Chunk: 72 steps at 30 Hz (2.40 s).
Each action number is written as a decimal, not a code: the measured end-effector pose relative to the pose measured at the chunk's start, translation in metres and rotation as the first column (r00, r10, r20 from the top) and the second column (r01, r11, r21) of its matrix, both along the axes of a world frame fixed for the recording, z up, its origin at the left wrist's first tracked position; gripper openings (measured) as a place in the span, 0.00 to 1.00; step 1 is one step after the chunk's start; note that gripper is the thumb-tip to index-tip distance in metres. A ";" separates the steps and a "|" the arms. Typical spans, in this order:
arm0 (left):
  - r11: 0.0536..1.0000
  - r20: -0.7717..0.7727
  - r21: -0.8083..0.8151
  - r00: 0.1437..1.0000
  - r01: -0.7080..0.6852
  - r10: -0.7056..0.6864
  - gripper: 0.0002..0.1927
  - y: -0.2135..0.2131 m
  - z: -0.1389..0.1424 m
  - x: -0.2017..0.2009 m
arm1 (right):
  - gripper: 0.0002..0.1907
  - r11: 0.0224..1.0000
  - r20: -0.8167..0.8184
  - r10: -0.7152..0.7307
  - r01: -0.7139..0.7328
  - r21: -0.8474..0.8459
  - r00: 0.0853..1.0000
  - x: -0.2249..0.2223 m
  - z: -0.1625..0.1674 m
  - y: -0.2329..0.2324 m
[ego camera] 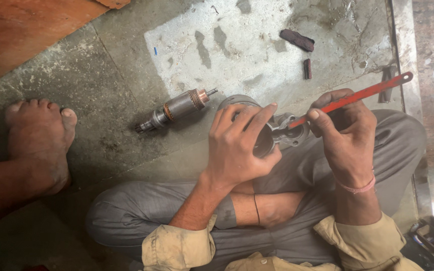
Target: The person sits cross-legged on the workshop floor holding an aluminum motor housing casting in their lap and files its edges and mounting surface with a red flat file, turning the casting to file different sides, with an armature and other motor parts lying on the floor beside them.
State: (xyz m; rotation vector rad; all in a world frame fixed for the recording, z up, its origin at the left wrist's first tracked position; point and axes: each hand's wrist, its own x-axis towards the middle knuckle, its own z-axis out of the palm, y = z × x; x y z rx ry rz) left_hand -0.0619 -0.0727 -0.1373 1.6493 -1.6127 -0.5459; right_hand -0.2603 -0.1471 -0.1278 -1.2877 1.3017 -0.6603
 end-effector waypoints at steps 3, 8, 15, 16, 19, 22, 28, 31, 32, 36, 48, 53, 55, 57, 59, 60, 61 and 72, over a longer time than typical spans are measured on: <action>1.000 -0.002 0.000 1.000 0.001 -0.001 0.34 0.001 -0.001 0.002 | 0.09 1.000 0.005 -0.021 0.021 0.000 1.000 0.002 0.001 0.002; 1.000 -0.011 0.007 1.000 0.006 -0.006 0.36 0.003 -0.002 0.005 | 0.09 0.999 0.023 -0.036 0.036 -0.013 0.999 0.006 0.001 0.003; 1.000 0.002 -0.006 1.000 0.002 -0.002 0.35 0.001 -0.001 0.003 | 0.10 0.998 -0.050 0.022 -0.025 -0.055 0.999 0.005 0.000 0.003; 1.000 0.000 -0.004 1.000 0.002 -0.002 0.35 0.001 0.000 0.003 | 0.10 0.998 -0.040 0.026 -0.028 -0.050 0.999 0.004 0.000 0.003; 1.000 -0.010 -0.002 1.000 -0.003 0.003 0.34 0.002 0.000 0.002 | 0.08 0.997 -0.081 0.002 -0.008 -0.077 0.997 0.001 0.000 0.003; 1.000 -0.011 -0.014 1.000 -0.006 0.006 0.34 0.003 0.000 0.002 | 0.09 0.998 -0.084 -0.011 0.006 -0.057 0.996 0.001 -0.001 0.005; 1.000 -0.002 -0.011 1.000 0.003 -0.003 0.34 0.002 0.001 0.003 | 0.08 0.973 -0.147 0.056 -0.088 -0.215 0.987 0.000 -0.001 0.006; 1.000 -0.008 -0.005 1.000 -0.002 0.002 0.34 0.003 0.001 0.003 | 0.07 0.986 -0.074 0.038 -0.050 -0.159 0.997 0.000 0.002 0.006; 1.000 -0.008 -0.006 1.000 -0.006 0.006 0.34 0.003 0.001 0.003 | 0.09 0.985 -0.085 0.053 -0.066 -0.162 0.995 0.001 0.002 0.006; 1.000 -0.004 0.007 1.000 0.006 -0.006 0.36 0.004 -0.001 0.003 | 0.11 0.991 -0.059 0.035 -0.042 -0.124 0.998 0.004 0.001 0.006; 1.000 -0.014 -0.008 1.000 0.002 -0.002 0.34 0.004 -0.002 0.003 | 0.08 0.980 -0.098 0.043 -0.062 -0.190 0.994 0.005 0.002 0.004; 1.000 -0.006 -0.006 1.000 0.004 -0.004 0.35 0.004 -0.002 0.003 | 0.10 0.996 -0.020 0.006 -0.008 -0.088 1.000 0.008 0.002 0.004; 1.000 -0.009 -0.003 1.000 0.009 -0.010 0.35 0.004 -0.002 0.003 | 0.10 0.995 -0.089 0.011 -0.020 -0.101 0.996 0.007 0.002 0.004; 1.000 -0.013 -0.013 1.000 0.003 -0.003 0.34 0.004 -0.002 0.003 | 0.09 0.986 -0.089 0.019 -0.034 -0.166 0.996 0.005 0.001 0.004; 1.000 -0.016 -0.012 1.000 -0.006 0.006 0.34 0.004 -0.002 0.003 | 0.09 0.978 -0.120 0.045 -0.068 -0.200 0.992 0.003 -0.001 0.004; 1.000 -0.015 -0.013 1.000 -0.006 0.006 0.34 0.004 -0.002 0.003 | 0.10 0.976 -0.150 0.064 -0.093 -0.197 0.987 0.004 -0.003 0.006; 1.000 -0.012 -0.009 1.000 -0.002 0.002 0.35 0.004 -0.002 0.003 | 0.11 0.974 -0.177 0.081 -0.115 -0.193 0.981 0.004 -0.005 0.007; 1.000 -0.019 0.001 1.000 0.005 -0.005 0.35 0.004 -0.001 0.002 | 0.09 0.981 -0.102 0.017 -0.036 -0.188 0.995 0.001 -0.005 0.004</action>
